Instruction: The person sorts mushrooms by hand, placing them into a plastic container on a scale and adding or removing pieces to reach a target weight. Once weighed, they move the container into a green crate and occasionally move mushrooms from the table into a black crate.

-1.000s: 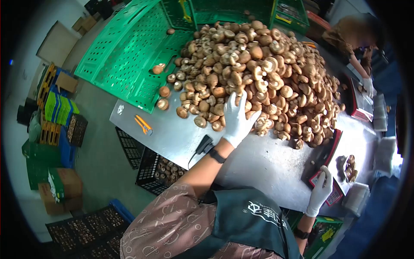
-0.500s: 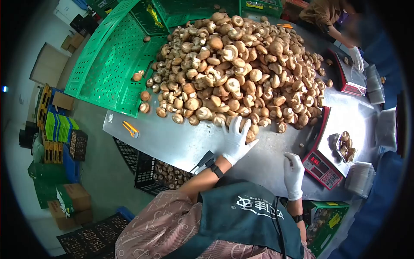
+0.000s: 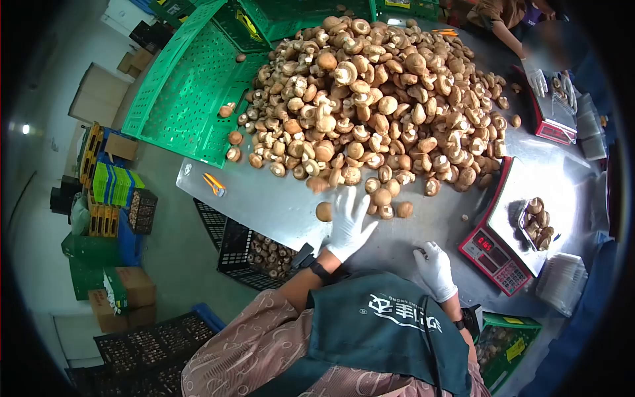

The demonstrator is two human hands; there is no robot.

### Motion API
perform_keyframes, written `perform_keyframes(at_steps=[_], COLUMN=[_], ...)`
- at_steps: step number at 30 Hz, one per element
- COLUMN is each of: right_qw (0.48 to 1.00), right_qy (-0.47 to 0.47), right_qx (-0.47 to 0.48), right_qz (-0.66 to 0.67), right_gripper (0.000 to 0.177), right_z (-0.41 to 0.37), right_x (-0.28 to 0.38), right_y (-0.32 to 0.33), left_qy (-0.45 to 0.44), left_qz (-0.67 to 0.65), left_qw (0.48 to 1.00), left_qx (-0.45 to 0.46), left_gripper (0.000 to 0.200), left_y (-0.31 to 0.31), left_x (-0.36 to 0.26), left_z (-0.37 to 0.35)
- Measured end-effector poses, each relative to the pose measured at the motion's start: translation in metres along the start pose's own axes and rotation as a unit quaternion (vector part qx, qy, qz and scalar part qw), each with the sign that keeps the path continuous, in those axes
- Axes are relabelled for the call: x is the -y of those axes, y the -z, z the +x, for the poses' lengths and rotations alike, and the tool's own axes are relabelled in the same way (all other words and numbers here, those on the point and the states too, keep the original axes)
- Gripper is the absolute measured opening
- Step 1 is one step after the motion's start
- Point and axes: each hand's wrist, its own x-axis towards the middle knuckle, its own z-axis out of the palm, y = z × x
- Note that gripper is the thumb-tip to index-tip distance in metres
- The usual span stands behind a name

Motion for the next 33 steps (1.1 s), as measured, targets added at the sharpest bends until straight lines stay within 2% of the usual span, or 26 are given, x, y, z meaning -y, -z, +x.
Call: perform_keyframes(at_steps=[1, 3, 4, 5, 7, 8, 9, 11, 15, 21, 23, 24, 25, 27, 28, 29, 31, 33], right_qw=[1.000, 1.000, 1.000, 1.000, 1.000, 1.000, 1.000, 0.999, 0.998, 0.996, 0.996, 0.995, 0.994, 0.994, 0.993, 0.993, 0.993, 0.993], right_qy=[-0.006, 0.000, 0.005, 0.005, 0.007, 0.008, 0.021, 0.037, 0.058, 0.085, 0.087, 0.096, 0.105, 0.112, 0.118, 0.120, 0.115, 0.117], right_qx=[0.004, -0.002, -0.010, -0.009, -0.003, 0.000, 0.002, 0.007, 0.013, 0.017, 0.012, 0.008, 0.006, 0.007, 0.008, 0.009, 0.022, 0.019], right_qz=[0.003, 0.009, 0.010, 0.011, 0.012, 0.012, 0.008, 0.003, -0.001, -0.017, -0.022, -0.010, 0.002, 0.009, 0.017, 0.015, -0.001, -0.012], right_gripper=[0.016, 0.016, 0.016, 0.016, 0.016, 0.016, 0.016, 0.016, 0.015, 0.014, 0.014, 0.014, 0.015, 0.015, 0.015, 0.015, 0.015, 0.015], right_z=[-0.001, -0.002, -0.003, -0.004, -0.004, -0.003, -0.003, 0.000, 0.009, 0.035, 0.045, 0.049, 0.052, 0.053, 0.054, 0.053, 0.051, 0.048], right_x=[-0.002, -0.009, -0.013, -0.015, -0.017, -0.018, -0.018, -0.017, -0.006, -0.001, 0.005, 0.010, 0.013, 0.019, 0.020, 0.019, 0.015, 0.011], right_y=[0.002, 0.002, 0.002, 0.003, 0.004, 0.004, 0.003, 0.003, 0.003, -0.002, -0.003, -0.004, -0.005, -0.008, -0.009, -0.011, -0.014, -0.013], left_qy=[0.007, 0.141, 0.182, 0.238, 0.284, 0.251, 0.211, 0.220, 0.161, 0.173, 0.157, 0.112, 0.113, -0.046, -0.090, -0.087, -0.130, -0.141], left_qz=[0.046, 0.023, 0.112, 0.158, 0.025, -0.054, -0.039, -0.039, -0.019, -0.101, 0.042, 0.071, 0.071, 0.053, 0.095, 0.095, 0.131, 0.127], left_qw=[0.999, 0.989, 0.973, 0.956, 0.953, 0.965, 0.975, 0.972, 0.984, 0.975, 0.982, 0.985, 0.985, 0.998, 0.991, 0.991, 0.977, 0.975], left_qx=[-0.011, -0.049, -0.084, -0.070, -0.098, -0.058, -0.051, -0.070, -0.075, -0.091, -0.092, -0.111, -0.112, 0.001, -0.041, -0.043, 0.109, 0.112], left_gripper=[0.093, 0.091, 0.089, 0.088, 0.086, 0.086, 0.083, 0.080, 0.075, 0.070, 0.071, 0.056, 0.056, 0.040, 0.028, 0.028, 0.021, 0.017], left_y=[0.009, 0.021, 0.029, 0.036, 0.028, 0.019, 0.015, 0.007, -0.009, -0.004, 0.013, 0.032, 0.036, 0.033, 0.022, 0.017, 0.009, 0.005], left_x=[0.006, 0.030, 0.036, 0.043, 0.072, 0.090, 0.091, 0.077, 0.065, 0.057, 0.045, 0.028, 0.025, 0.022, 0.016, 0.016, 0.022, 0.030], left_z=[-0.003, -0.012, -0.013, -0.010, -0.010, -0.010, -0.004, 0.009, 0.013, 0.005, 0.013, 0.029, 0.040, 0.062, 0.072, 0.079, 0.091, 0.100])
